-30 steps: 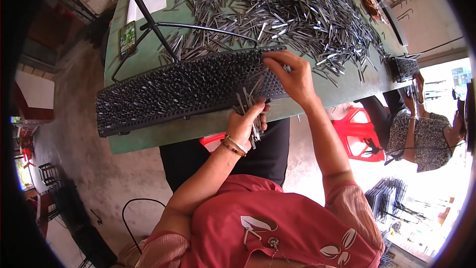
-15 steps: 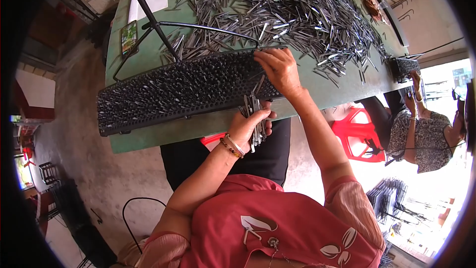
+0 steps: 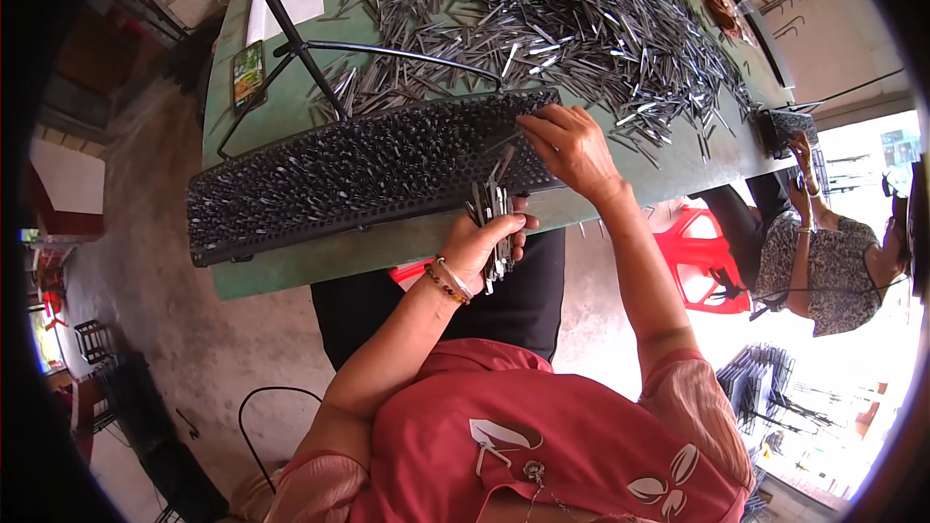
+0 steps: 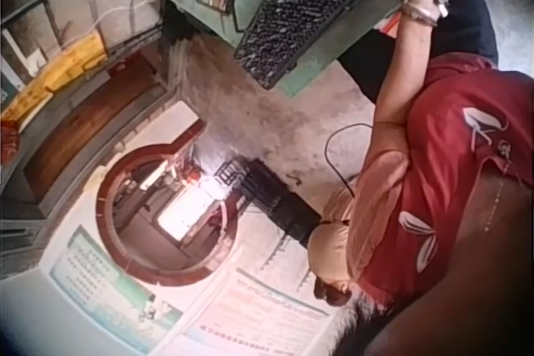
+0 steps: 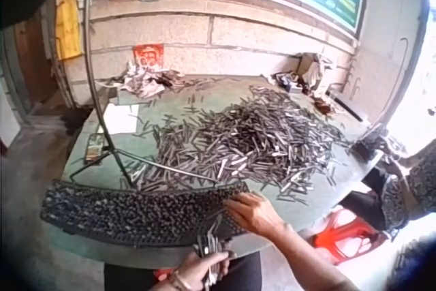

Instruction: Manually inserting small metal pins into a plastic grid board at a workbench.

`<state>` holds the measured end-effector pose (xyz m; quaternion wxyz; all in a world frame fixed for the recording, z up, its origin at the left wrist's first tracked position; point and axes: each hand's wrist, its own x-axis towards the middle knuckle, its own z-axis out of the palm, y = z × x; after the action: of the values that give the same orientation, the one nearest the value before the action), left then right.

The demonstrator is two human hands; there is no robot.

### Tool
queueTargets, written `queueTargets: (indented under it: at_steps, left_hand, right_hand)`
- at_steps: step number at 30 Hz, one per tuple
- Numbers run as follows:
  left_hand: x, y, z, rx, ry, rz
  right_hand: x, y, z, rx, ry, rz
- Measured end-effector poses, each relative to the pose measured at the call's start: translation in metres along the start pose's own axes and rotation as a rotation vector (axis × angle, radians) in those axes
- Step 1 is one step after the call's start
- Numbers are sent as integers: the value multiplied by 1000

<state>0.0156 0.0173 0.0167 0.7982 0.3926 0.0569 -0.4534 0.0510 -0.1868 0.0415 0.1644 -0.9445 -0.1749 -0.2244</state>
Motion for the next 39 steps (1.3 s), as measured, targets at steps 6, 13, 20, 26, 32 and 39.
queueTargets:
  at_steps: [6, 13, 20, 26, 32, 39]
  left_hand:
    - [-1, 0, 2, 21, 18, 7]
    - [-1, 2, 2, 6, 0, -1]
    - [-2, -2, -1, -12, -17, -9]
    - [-3, -4, -3, -11, -24, -8]
    - [-7, -2, -3, -9, -15, -48]
    - [-7, -2, -7, -39, -21, -29]
  right_hand:
    - [-5, 3, 8, -54, -155, 5]
    - [-2, 5, 8, -11, -151, 37]
    - [18, 5, -19, -78, -283, -40]
    - [38, 1, -22, -197, -366, -213]
    - [60, -14, -2, -291, -386, -417]
    - [59, -14, 0, -259, -526, -221]
